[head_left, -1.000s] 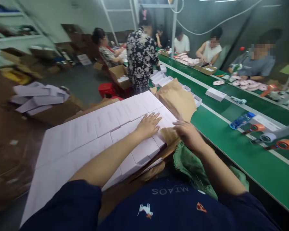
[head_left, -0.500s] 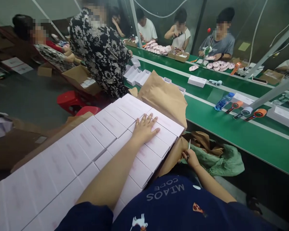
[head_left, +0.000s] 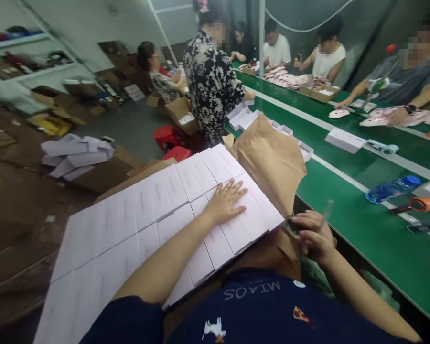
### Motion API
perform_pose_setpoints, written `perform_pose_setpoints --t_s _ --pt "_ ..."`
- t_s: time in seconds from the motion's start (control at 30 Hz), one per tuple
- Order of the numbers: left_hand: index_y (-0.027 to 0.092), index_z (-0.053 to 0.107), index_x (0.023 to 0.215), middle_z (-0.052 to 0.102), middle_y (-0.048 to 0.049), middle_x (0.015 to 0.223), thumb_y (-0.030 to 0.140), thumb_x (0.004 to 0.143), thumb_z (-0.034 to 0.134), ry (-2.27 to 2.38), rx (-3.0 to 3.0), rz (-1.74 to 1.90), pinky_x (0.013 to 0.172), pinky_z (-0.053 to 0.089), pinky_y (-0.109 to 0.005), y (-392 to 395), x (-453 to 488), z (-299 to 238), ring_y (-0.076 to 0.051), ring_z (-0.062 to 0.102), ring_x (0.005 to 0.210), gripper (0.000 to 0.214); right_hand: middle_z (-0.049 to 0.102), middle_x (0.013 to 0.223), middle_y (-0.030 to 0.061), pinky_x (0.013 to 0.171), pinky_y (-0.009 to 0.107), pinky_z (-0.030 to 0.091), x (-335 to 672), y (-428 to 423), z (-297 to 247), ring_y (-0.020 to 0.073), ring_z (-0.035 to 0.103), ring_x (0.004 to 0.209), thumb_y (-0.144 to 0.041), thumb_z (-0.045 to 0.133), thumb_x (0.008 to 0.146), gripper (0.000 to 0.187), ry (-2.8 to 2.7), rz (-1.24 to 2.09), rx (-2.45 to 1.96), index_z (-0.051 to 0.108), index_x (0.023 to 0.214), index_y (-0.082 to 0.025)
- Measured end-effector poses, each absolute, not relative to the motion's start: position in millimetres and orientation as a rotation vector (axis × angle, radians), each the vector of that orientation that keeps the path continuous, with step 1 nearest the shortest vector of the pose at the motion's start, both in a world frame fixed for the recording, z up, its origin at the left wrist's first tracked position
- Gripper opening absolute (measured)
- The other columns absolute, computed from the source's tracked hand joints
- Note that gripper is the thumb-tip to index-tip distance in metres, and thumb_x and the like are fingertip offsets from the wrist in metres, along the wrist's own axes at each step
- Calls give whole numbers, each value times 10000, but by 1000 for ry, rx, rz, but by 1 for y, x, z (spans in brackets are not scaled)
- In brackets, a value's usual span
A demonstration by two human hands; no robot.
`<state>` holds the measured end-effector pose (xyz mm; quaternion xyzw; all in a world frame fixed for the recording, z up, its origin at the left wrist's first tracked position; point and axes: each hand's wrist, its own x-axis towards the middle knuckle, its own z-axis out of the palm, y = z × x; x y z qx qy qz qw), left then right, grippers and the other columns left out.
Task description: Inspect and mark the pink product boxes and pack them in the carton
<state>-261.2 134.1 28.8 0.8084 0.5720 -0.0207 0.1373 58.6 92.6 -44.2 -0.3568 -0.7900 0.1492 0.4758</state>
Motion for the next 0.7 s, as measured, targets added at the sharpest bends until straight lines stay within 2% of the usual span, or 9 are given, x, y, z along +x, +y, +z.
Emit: perform_pose_setpoints --t_s 0.07,0.13,0.23,0.3,0.4,0.5,0.57,0.63,0.7 --pt "248 353 1565 232 -74 1678 499 969 511 1749 2283 -87 1262 109 -583 128 -259 32 -301 164 1566 666 721 1238 67 1024 519 503 25 115 -16 272 648 1195 -291 640 896 93 -2226 353 -608 572 960 -288" --pt "236 340 1571 213 -79 1680 484 983 487 1867 2190 -126 1258 129 -589 117 -257 33 -306 172 1563 654 626 1400 137 1083 573 455 -5 131 1 329 560 1320 -325 661 888 158 -2356 382 -709 585 1000 -245" --pt "248 308 1583 176 -69 1686 456 1012 424 1990 2049 -156 1242 154 -623 95 -256 32 -322 149 1565 619 532 1486 204 1082 652 424 -26 145 2 394 546 1317 -409 743 815 337 -2445 490 -940 576 1023 -203" --pt "250 300 1586 174 -71 1687 451 1018 411 2035 2004 -140 1246 143 -620 84 -258 29 -317 142 1567 614 513 1494 225 1023 635 475 -23 153 -8 394 607 1230 -433 762 780 387 -2445 574 -1004 559 1009 -197" --pt "251 314 1580 203 -80 1683 454 1012 424 2063 1987 -90 1247 132 -619 78 -260 24 -309 143 1567 613 553 1431 245 911 561 547 -4 169 -19 386 648 1151 -418 707 791 351 -2353 648 -1085 540 1007 -198" --pt "261 339 1567 232 -80 1677 452 1005 440 2047 1985 -29 1245 129 -620 80 -263 21 -302 152 1567 602 678 1187 194 790 478 581 15 189 -14 349 700 1018 -368 659 771 403 -2307 743 -1142 525 1108 -193" --pt "250 367 1552 256 -86 1671 447 994 458 2027 1961 39 1251 103 -612 80 -265 20 -297 160 1567 599 701 1092 146 715 419 580 24 196 2 305 720 906 -348 649 756 445 -2276 807 -1102 508 1150 -197" --pt "223 389 1535 276 -113 1664 503 964 493 2016 1871 243 1256 70 -608 78 -264 22 -305 175 1563 644 694 1151 142 692 389 572 29 194 23 284 723 904 -344 654 779 379 -2179 805 -997 492 1102 -229" --pt "200 349 1546 281 -155 1658 651 913 499 1915 1691 655 1260 126 -584 72 -258 27 -317 221 1550 792 640 1312 154 724 394 575 28 183 44 293 710 1027 -338 653 828 291 -2037 817 -800 439 1012 -267"
